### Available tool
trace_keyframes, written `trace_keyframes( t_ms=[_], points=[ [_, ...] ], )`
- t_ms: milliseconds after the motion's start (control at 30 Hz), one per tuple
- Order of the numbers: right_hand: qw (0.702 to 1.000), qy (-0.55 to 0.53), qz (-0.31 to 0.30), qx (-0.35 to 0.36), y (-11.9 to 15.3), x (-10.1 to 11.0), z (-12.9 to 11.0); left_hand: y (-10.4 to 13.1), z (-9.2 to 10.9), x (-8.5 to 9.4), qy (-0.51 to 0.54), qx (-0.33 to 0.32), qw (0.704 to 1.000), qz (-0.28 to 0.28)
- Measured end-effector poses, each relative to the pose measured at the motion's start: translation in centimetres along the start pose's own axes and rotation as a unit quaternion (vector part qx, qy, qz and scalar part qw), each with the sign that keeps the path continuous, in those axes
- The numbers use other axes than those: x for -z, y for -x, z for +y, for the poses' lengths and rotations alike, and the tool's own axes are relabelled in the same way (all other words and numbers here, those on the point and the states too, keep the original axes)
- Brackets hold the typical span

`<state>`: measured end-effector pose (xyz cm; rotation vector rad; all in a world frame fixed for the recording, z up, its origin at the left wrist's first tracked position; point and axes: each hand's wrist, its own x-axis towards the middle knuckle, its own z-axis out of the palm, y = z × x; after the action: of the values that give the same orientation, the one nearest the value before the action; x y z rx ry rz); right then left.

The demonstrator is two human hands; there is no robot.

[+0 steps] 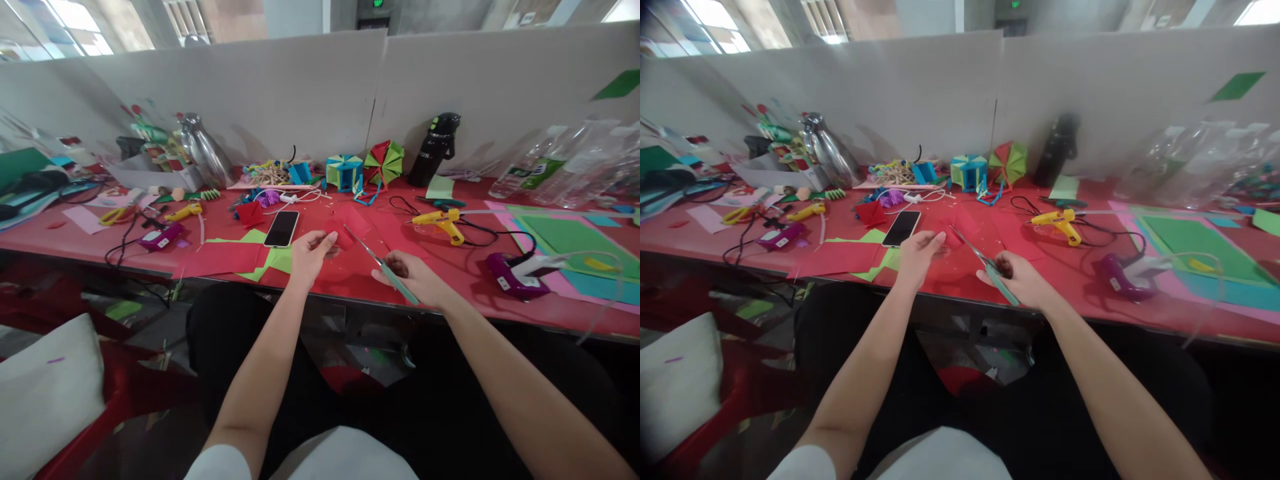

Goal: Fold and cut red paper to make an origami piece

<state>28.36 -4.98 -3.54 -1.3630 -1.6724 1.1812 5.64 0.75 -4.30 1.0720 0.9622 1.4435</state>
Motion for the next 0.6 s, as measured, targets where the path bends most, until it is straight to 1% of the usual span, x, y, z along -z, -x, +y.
trace_keyframes(
  t_ms=[233, 433, 600],
  points=[
    [1.0, 0.012, -0.012, -0.003, 0.15, -0.25, -0.19, -0.02, -0.25, 0.03, -0.003, -0.008, 1.0, -0.003],
    [1.0, 0.014, 0.003, -0.012, 0.18, -0.28, -0.16, -0.05, -0.49, 0.04, -0.01, -0.014, 1.0, -0.018],
    [1.0, 0.025, 0.016, 0.001, 0.03, -0.5, 0.15, -0.08, -0.55, 0.01, -0.014, -0.018, 1.0, -0.014]
  ],
)
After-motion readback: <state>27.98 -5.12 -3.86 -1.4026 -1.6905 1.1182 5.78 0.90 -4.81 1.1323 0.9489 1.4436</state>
